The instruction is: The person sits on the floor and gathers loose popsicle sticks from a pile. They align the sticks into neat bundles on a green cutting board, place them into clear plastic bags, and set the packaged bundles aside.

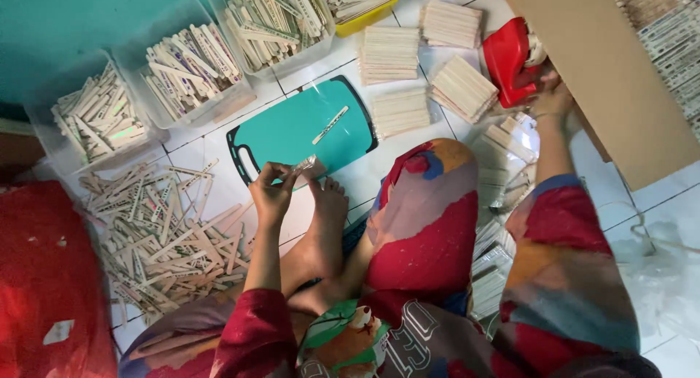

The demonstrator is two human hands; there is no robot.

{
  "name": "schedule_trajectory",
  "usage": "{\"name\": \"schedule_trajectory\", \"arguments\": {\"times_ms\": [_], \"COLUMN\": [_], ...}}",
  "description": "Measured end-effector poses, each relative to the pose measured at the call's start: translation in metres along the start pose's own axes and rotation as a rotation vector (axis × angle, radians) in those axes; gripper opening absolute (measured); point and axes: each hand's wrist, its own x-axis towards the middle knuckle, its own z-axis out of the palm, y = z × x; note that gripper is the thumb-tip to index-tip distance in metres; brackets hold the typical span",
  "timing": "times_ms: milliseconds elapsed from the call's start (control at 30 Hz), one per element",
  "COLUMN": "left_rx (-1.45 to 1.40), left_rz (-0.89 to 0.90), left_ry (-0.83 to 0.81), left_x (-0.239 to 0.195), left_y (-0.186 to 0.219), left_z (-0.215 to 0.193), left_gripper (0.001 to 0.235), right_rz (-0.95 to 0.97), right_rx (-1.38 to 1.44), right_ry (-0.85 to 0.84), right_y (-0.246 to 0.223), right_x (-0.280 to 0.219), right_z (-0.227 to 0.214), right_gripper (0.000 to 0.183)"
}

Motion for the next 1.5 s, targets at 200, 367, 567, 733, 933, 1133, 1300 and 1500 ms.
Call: {"name": "schedule_trajectory", "arguments": {"times_ms": [200, 367, 567, 733, 933, 1133, 1300, 1500], "left_rx": [-0.012, -0.058, -0.026, -0.028, -0.012, -0.086, -0.051, -0.125], "left_rz": [0.039, -0.028, -0.023, 0.075, 0.118, 0.239, 0.376, 0.116], "left_ry": [-0.007, 0.013, 0.039, 0.009, 0.003, -0.007, -0.062, 0.012], "left_x": [0.003, 0.003, 0.006, 0.010, 0.012, 0.009, -0.001, -0.014], "left_y": [-0.001, 0.001, 0.013, 0.036, 0.044, 0.094, 0.122, 0.126], "left_z": [0.002, 0.004, 0.018, 0.026, 0.046, 0.086, 0.107, 0.090], "left_gripper": [0.024, 0.023, 0.017, 0.018, 0.023, 0.024, 0.028, 0.043], "right_rz": [0.250, 0.330, 0.576, 0.248, -0.029, 0.106, 0.332, 0.340], "right_rx": [0.294, 0.387, 0.588, 0.541, 0.193, 0.883, 1.158, 1.060], "right_ry": [-0.365, -0.125, 0.013, 0.038, 0.052, -0.321, -0.594, -0.648], "right_y": [0.024, -0.030, -0.081, -0.073, -0.024, -0.271, -0.460, -0.465], "right_x": [0.026, 0.009, -0.035, -0.047, -0.049, -0.112, -0.174, -0.202], "right_z": [-0.020, -0.050, -0.053, -0.043, -0.034, -0.079, -0.084, -0.048], "right_gripper": [0.033, 0.027, 0.014, 0.010, 0.013, 0.081, 0.071, 0.064]}}
